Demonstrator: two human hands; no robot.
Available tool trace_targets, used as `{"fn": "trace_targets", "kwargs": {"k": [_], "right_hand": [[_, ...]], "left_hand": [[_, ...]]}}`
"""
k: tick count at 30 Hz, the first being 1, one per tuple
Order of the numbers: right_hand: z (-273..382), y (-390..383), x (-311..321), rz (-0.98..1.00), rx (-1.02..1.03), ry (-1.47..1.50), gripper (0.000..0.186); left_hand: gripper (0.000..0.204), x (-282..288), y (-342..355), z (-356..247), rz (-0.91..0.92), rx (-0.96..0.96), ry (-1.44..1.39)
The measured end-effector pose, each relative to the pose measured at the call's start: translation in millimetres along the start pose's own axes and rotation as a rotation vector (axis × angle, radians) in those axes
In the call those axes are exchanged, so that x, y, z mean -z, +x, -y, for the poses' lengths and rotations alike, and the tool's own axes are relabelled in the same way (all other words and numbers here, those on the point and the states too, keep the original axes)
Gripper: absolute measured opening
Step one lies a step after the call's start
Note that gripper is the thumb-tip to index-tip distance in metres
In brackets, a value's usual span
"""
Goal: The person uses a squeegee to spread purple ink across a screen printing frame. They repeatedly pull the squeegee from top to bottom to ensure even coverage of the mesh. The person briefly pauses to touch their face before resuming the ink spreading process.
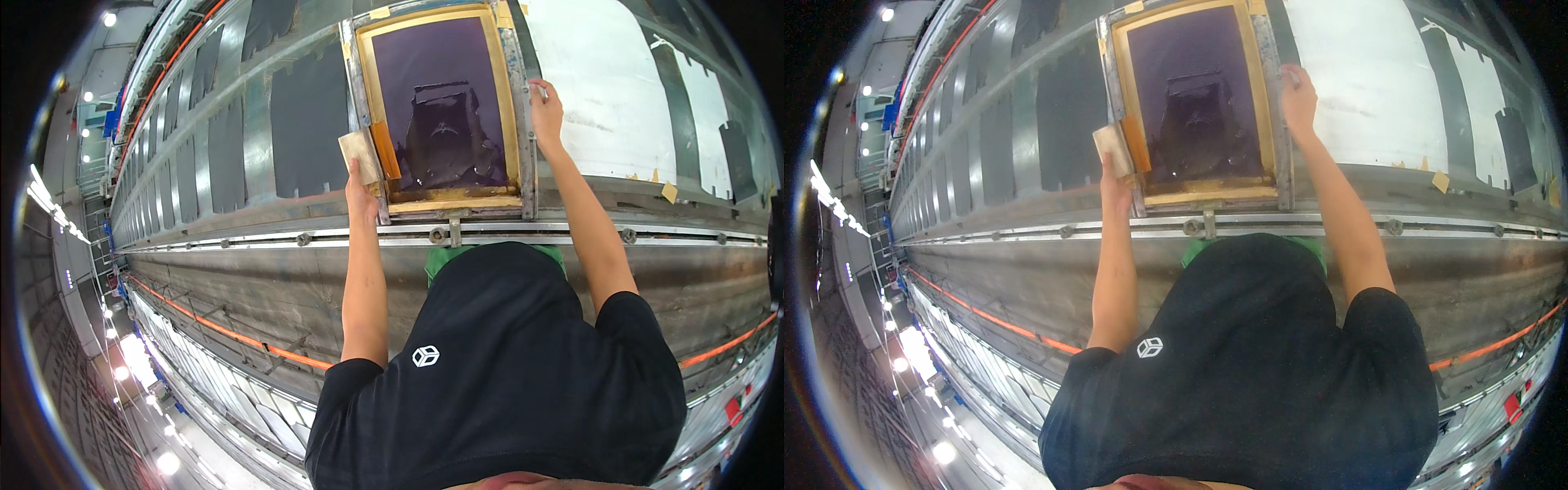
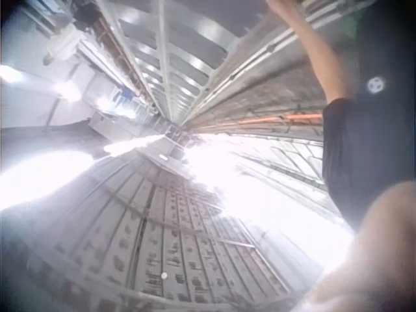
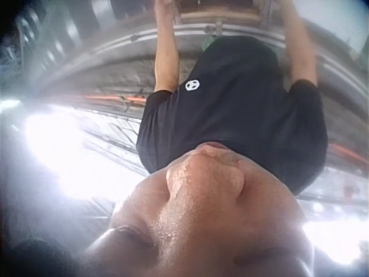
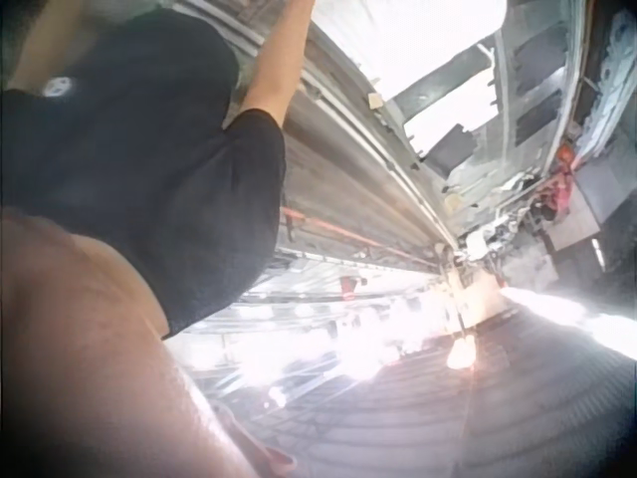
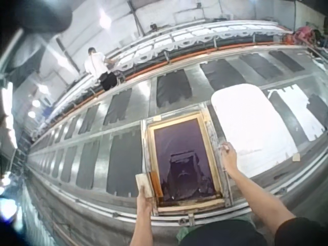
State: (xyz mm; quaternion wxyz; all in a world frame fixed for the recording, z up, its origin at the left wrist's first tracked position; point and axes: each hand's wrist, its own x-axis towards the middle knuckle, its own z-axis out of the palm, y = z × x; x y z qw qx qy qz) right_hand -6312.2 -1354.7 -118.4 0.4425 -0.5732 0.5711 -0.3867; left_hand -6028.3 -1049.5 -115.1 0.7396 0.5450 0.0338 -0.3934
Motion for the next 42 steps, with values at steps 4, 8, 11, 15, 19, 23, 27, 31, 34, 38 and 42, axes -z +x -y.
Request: {"fn": "trace_targets", "kwargs": {"k": [4, 8, 11, 15, 19, 23, 27, 31, 34, 38, 42], "right_hand": [[-1.0, -6.3, -8.7, 0.026, -0.036, -0.052, 0.029], [-16.0, -2.4, -16.8, 0.051, -0.024, -0.116, 0.030], [-19.8, 1.8, -18.2, 0.082, -0.023, -0.138, 0.031], [-19.8, -1.5, -17.9, 0.117, -0.081, -0.109, 0.034], [-13.7, -6.4, -17.6, 0.081, -0.131, -0.155, 0.037], [-6.7, -11.7, -19.7, 0.068, -0.106, -0.121, 0.038], [-15.7, -5.2, -21.4, 0.087, -0.100, -0.070, 0.037], [-18.1, -4.9, -21.5, 0.113, -0.072, -0.090, 0.040], [-26.8, -0.8, -20.6, 0.096, -0.030, -0.106, 0.041], [-24.2, -4.1, -22.7, 0.089, -0.037, -0.076, 0.042], [-14.1, -12.1, -23.0, 0.087, -0.058, -0.104, 0.043]], "left_hand": [[0.046, -21.0, -17.0, -12.2, -0.147, -0.161, 0.208], [0.034, -40.7, -25.9, -20.8, 0.003, -0.318, 0.700], [0.028, -67.3, -34.3, -12.2, -0.132, -0.607, 1.318], [0.035, -45.0, -60.3, 23.0, -0.023, -0.622, 1.530], [0.046, -41.8, -103.2, 44.5, 0.195, -0.549, 1.522], [0.052, -77.1, -92.6, 64.8, 0.391, -0.737, 1.521], [0.056, -112.3, -70.8, 58.5, 0.703, -0.712, 1.597], [0.056, -92.8, -57.9, 33.4, 1.093, -0.750, 1.660], [0.051, -67.9, -57.2, -2.1, 0.974, -0.599, 1.640], [0.036, -29.6, -67.5, -28.3, 0.356, -0.219, 1.598], [0.031, -43.8, -87.1, 23.2, 0.110, -0.409, 1.294]]}}
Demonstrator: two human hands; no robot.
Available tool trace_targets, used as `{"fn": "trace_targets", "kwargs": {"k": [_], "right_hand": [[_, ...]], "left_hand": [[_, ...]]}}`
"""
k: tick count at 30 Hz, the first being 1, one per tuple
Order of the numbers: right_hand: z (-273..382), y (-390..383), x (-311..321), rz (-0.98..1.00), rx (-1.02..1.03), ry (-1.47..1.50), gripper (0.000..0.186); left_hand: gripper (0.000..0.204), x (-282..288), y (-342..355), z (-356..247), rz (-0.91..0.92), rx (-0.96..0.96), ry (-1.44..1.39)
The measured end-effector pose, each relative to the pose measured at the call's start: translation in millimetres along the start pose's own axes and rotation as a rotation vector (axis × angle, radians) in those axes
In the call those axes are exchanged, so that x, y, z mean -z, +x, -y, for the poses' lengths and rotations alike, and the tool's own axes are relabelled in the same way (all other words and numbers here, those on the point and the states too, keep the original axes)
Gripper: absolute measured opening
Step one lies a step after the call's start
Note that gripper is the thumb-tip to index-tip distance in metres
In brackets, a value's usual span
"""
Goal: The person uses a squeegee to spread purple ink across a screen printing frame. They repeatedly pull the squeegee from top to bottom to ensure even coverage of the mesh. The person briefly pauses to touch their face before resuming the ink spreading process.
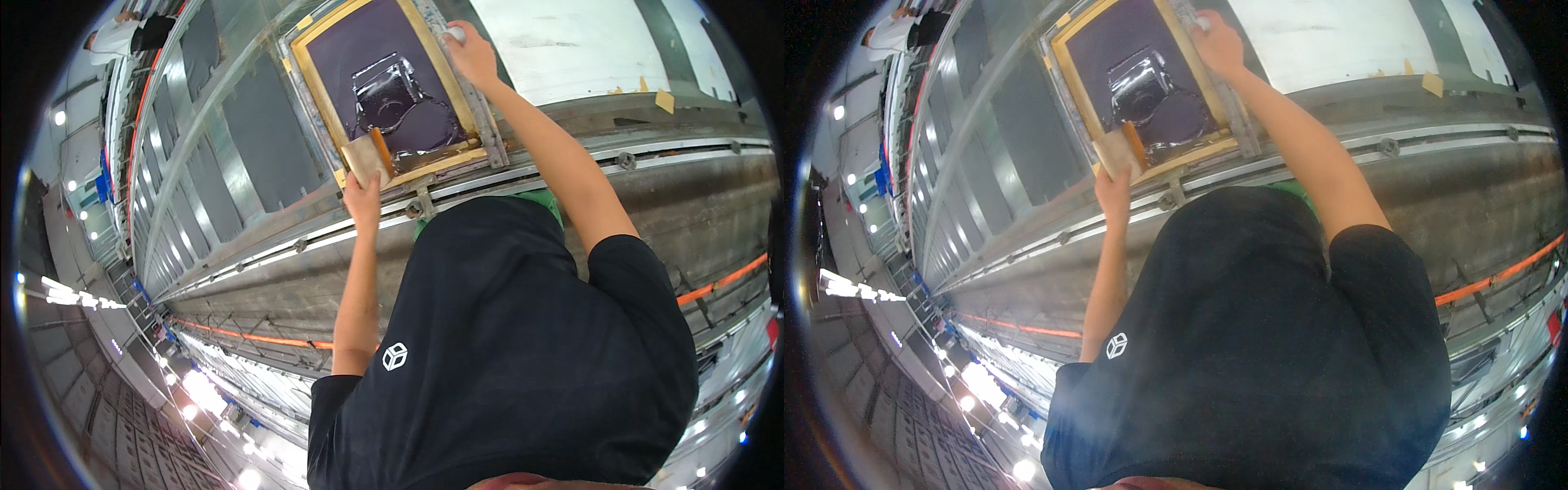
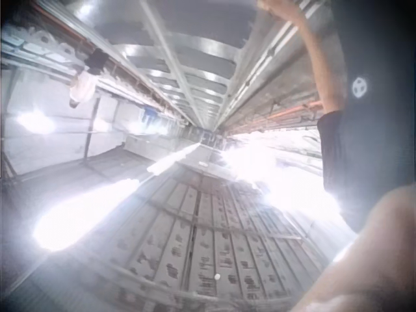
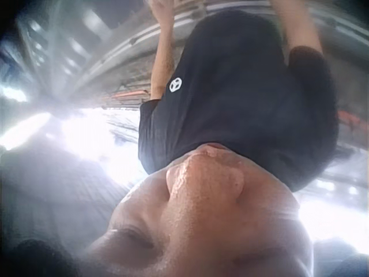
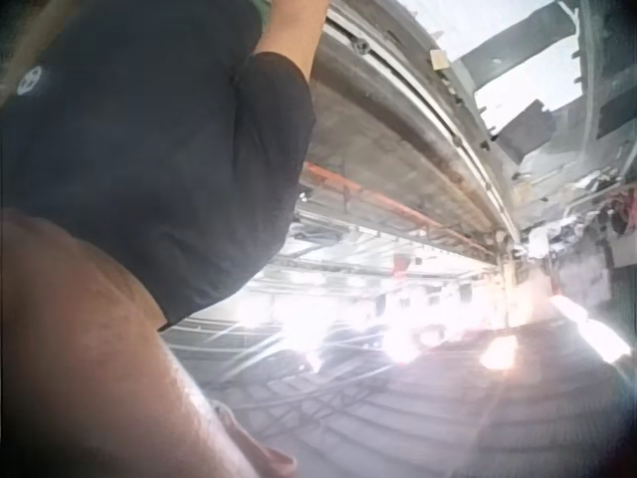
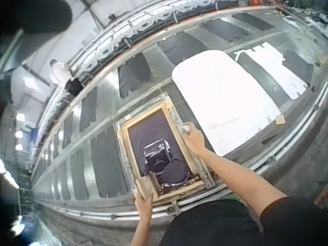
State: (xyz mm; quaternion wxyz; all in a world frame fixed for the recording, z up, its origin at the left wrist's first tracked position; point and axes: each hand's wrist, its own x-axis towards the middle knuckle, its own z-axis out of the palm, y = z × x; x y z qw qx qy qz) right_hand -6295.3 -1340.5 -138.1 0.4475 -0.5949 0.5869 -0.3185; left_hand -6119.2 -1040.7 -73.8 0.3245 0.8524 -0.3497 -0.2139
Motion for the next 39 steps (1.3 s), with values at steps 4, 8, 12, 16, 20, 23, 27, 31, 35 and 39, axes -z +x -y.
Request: {"fn": "trace_targets", "kwargs": {"k": [4, 8, 12, 16, 20, 23, 27, 31, 35, 39], "right_hand": [[0.0, 4.9, 6.9, 0.049, -0.045, 0.032, 0.044], [2.1, 5.6, 7.4, 0.042, -0.019, 0.026, 0.044], [1.5, 4.2, 8.0, 0.041, 0.002, 0.017, 0.044], [-4.0, 4.9, 0.0, -0.032, 0.048, 0.040, 0.039], [-12.5, 8.4, -0.4, -0.057, 0.069, 0.043, 0.039], [-15.0, 6.9, -3.7, -0.065, 0.068, 0.052, 0.039], [-5.2, 3.5, 1.4, 0.017, 0.015, 0.041, 0.041], [-3.9, 6.8, 4.7, -0.008, 0.041, 0.043, 0.041], [1.4, 3.9, 7.3, 0.043, -0.011, 0.040, 0.040], [-5.5, 7.2, 1.5, -0.020, 0.072, 0.047, 0.039]], "left_hand": [[0.030, -62.9, 0.9, -51.2, 0.019, -0.033, -0.185], [0.032, -98.3, 9.0, -87.7, 0.058, -0.063, -0.218], [0.038, -116.1, 5.9, -92.8, 0.176, -0.014, -0.229], [0.038, -107.5, 7.9, -70.7, 0.187, -0.029, -0.161], [0.035, -60.7, 16.1, -35.3, 0.116, -0.095, 0.054], [0.032, -10.6, 13.9, -20.4, 0.070, -0.126, 0.128], [0.029, -2.4, 0.6, -1.1, 0.040, -0.173, 0.261], [0.042, -54.1, -2.8, -23.9, 0.025, -0.490, 0.368], [0.047, -80.4, 16.2, -67.5, 0.100, -0.567, 0.337], [0.048, -81.4, 40.3, -82.2, 0.321, -0.754, 0.365]]}}
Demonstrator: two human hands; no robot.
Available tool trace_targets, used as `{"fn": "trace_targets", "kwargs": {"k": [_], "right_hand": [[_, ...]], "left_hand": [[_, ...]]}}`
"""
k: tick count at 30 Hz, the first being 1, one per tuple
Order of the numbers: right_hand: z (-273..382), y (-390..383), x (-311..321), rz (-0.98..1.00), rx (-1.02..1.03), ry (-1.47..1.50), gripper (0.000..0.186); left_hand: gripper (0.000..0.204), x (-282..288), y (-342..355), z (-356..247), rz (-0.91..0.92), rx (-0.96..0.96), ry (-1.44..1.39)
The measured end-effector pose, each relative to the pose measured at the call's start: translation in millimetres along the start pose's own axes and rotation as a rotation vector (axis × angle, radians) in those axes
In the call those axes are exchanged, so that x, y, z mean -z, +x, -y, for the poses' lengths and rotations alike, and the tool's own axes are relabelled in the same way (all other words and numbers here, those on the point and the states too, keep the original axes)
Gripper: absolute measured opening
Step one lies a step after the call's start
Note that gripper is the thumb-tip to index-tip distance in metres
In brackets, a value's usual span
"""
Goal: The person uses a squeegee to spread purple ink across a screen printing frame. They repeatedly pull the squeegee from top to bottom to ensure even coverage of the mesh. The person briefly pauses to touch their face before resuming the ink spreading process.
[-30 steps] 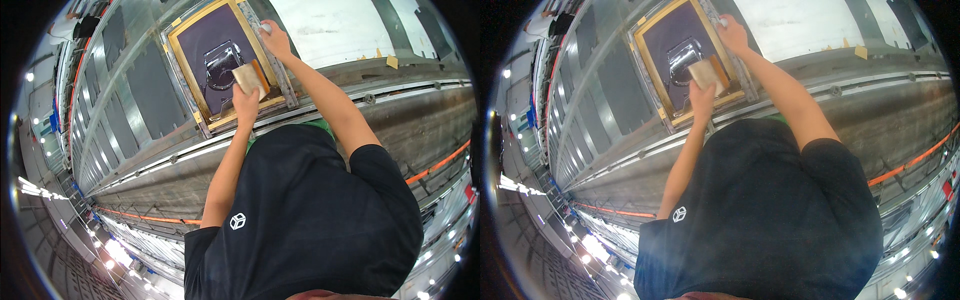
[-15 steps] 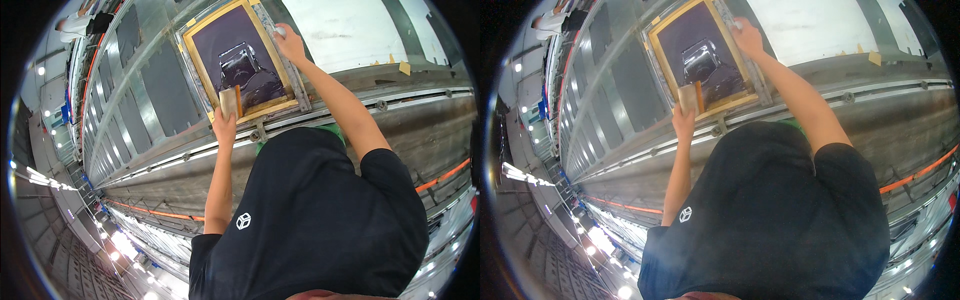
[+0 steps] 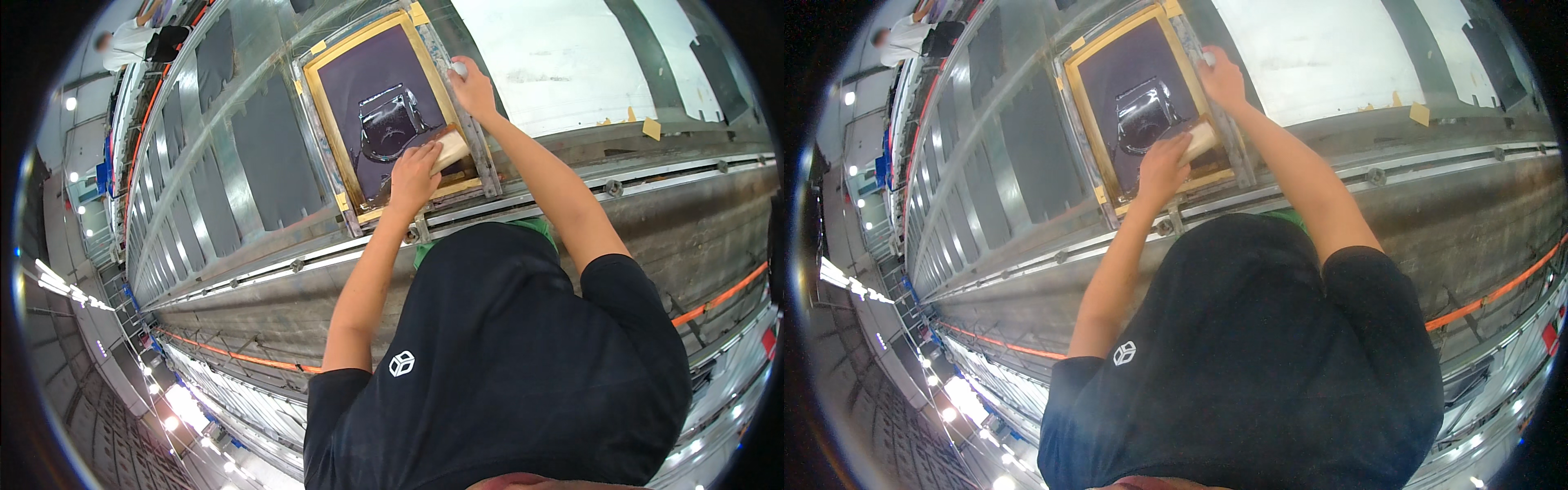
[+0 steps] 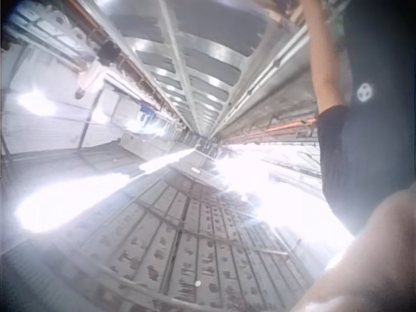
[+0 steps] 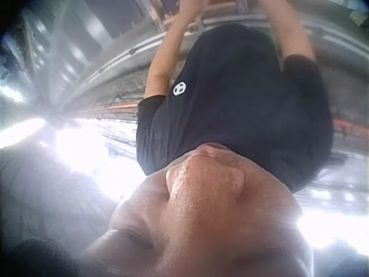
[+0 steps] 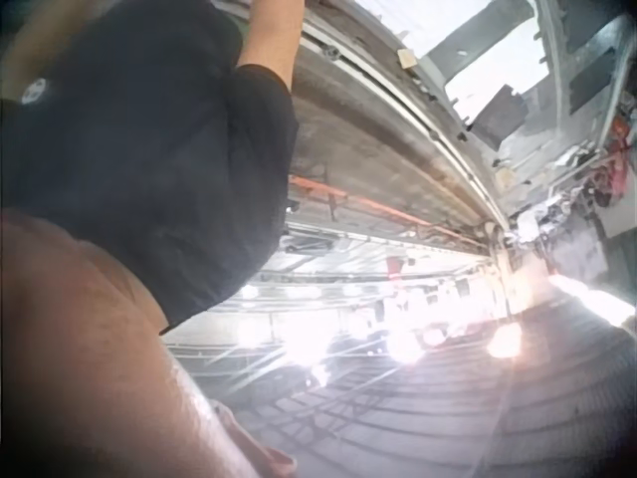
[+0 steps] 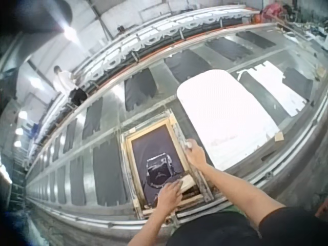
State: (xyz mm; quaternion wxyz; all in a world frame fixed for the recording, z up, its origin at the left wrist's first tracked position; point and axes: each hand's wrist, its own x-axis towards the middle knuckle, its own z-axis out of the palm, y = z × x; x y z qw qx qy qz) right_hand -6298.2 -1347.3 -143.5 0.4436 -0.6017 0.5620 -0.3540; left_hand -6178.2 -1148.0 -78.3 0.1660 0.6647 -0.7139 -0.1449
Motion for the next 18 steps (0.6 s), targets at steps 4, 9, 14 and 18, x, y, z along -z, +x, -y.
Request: {"fn": "trace_targets", "kwargs": {"k": [4, 9, 14, 18], "right_hand": [[-4.5, 0.2, -3.3, -0.028, 0.000, 0.016, 0.038], [-2.8, 0.5, 1.2, 0.023, -0.061, -0.007, 0.039], [7.9, -2.9, 4.9, 0.054, -0.115, -0.005, 0.041], [9.2, -2.5, 5.1, 0.047, -0.107, -0.022, 0.042]], "left_hand": [[0.045, 13.8, 9.3, 20.6, 0.160, -0.079, -0.072], [0.047, 36.3, 20.7, 23.1, 0.261, -0.172, 0.013], [0.041, 32.2, 48.3, 5.0, 0.294, -0.316, 0.049], [0.038, 20.0, 60.7, 5.0, 0.359, -0.467, 0.093]]}}
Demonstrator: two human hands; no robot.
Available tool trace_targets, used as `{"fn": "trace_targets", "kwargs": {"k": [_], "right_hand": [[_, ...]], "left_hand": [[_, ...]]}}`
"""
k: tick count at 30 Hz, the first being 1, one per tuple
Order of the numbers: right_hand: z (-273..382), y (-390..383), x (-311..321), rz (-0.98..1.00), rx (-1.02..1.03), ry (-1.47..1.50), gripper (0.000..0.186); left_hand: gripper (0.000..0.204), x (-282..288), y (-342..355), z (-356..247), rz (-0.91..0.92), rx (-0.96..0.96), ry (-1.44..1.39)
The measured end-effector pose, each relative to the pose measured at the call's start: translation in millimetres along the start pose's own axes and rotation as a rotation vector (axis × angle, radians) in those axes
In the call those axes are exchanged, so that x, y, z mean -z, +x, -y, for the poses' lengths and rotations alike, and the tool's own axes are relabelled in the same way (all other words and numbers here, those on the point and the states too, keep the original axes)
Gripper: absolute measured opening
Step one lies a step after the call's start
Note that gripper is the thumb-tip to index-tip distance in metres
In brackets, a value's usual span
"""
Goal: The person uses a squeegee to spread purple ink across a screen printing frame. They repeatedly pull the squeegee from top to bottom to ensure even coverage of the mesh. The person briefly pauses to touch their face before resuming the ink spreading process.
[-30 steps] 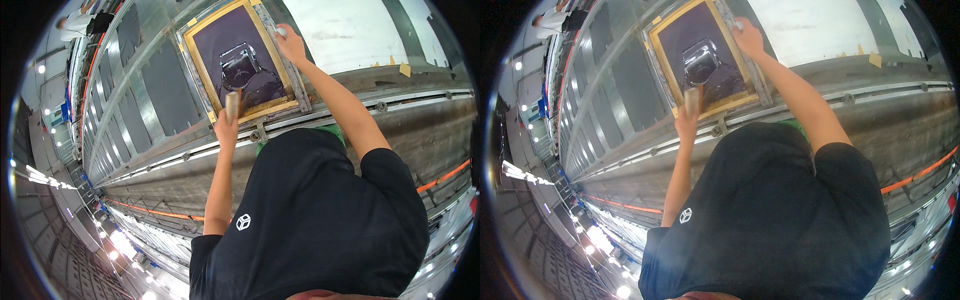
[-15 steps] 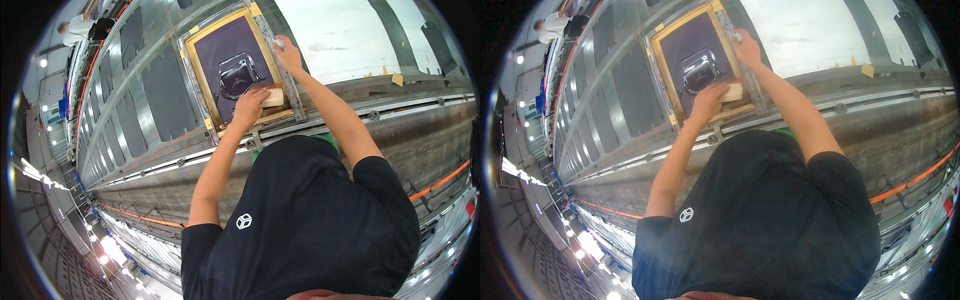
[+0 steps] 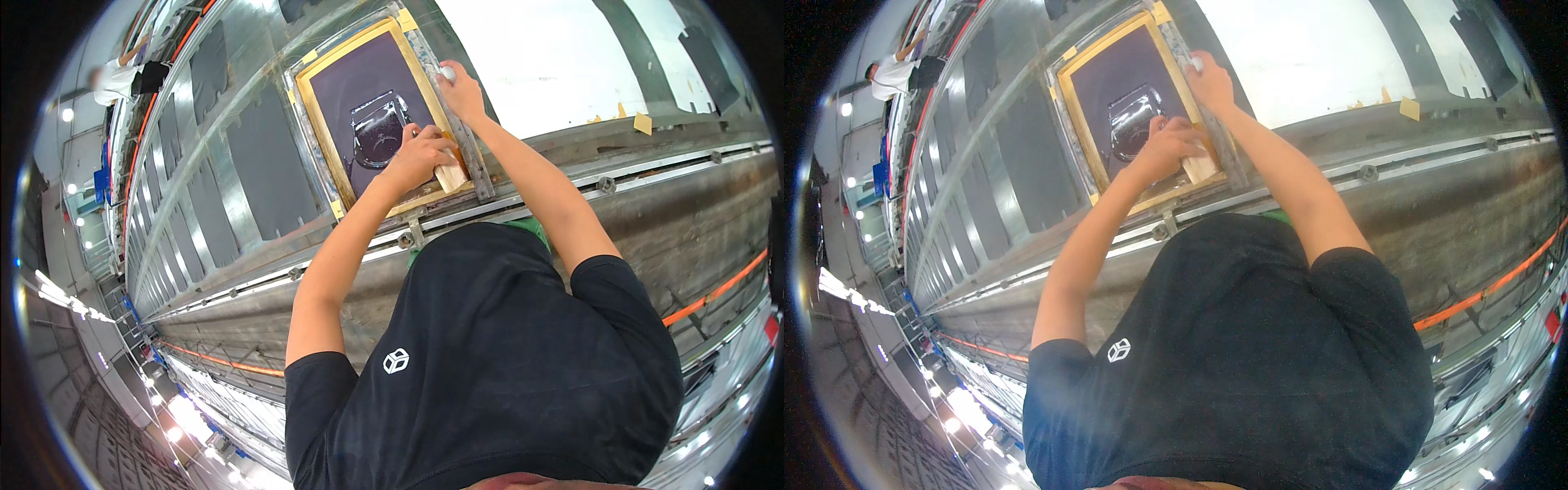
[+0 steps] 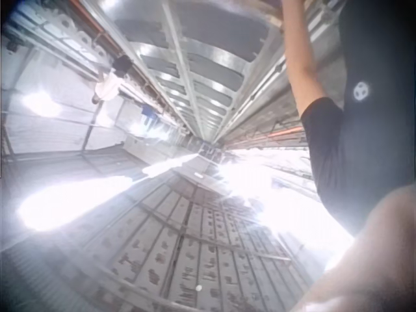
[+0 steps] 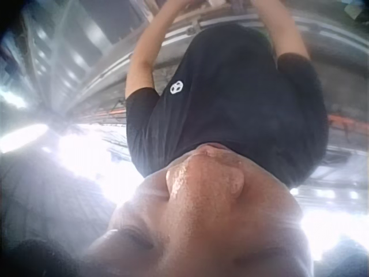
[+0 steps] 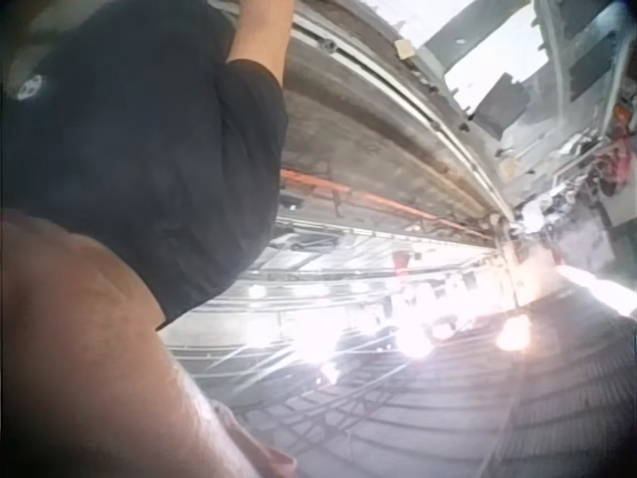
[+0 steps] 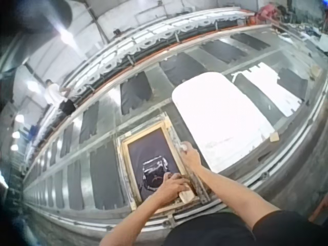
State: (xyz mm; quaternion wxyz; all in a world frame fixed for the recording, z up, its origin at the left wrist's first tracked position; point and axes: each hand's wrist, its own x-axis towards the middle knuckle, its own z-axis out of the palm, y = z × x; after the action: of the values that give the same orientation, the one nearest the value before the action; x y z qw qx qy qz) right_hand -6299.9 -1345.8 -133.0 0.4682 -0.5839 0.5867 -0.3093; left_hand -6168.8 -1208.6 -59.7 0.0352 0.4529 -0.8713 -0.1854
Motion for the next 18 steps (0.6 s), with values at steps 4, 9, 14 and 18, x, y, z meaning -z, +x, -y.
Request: {"fn": "trace_targets", "kwargs": {"k": [4, 9, 14, 18], "right_hand": [[4.2, -0.8, 3.5, 0.052, -0.027, -0.013, 0.041], [-1.6, -0.7, -0.5, -0.018, 0.029, 0.006, 0.039], [1.2, -3.0, 1.0, 0.022, 0.003, -0.008, 0.040], [0.9, -1.4, 0.7, 0.018, 0.031, -0.007, 0.042]], "left_hand": [[0.039, -1.4, -16.9, 13.2, 0.040, -0.036, 0.067], [0.040, 15.6, -52.0, 31.7, 0.147, 0.064, 0.067], [0.046, 3.4, -35.0, 3.5, -0.043, 0.128, -0.046], [0.042, -18.4, -33.4, -8.8, -0.093, 0.156, 0.006]]}}
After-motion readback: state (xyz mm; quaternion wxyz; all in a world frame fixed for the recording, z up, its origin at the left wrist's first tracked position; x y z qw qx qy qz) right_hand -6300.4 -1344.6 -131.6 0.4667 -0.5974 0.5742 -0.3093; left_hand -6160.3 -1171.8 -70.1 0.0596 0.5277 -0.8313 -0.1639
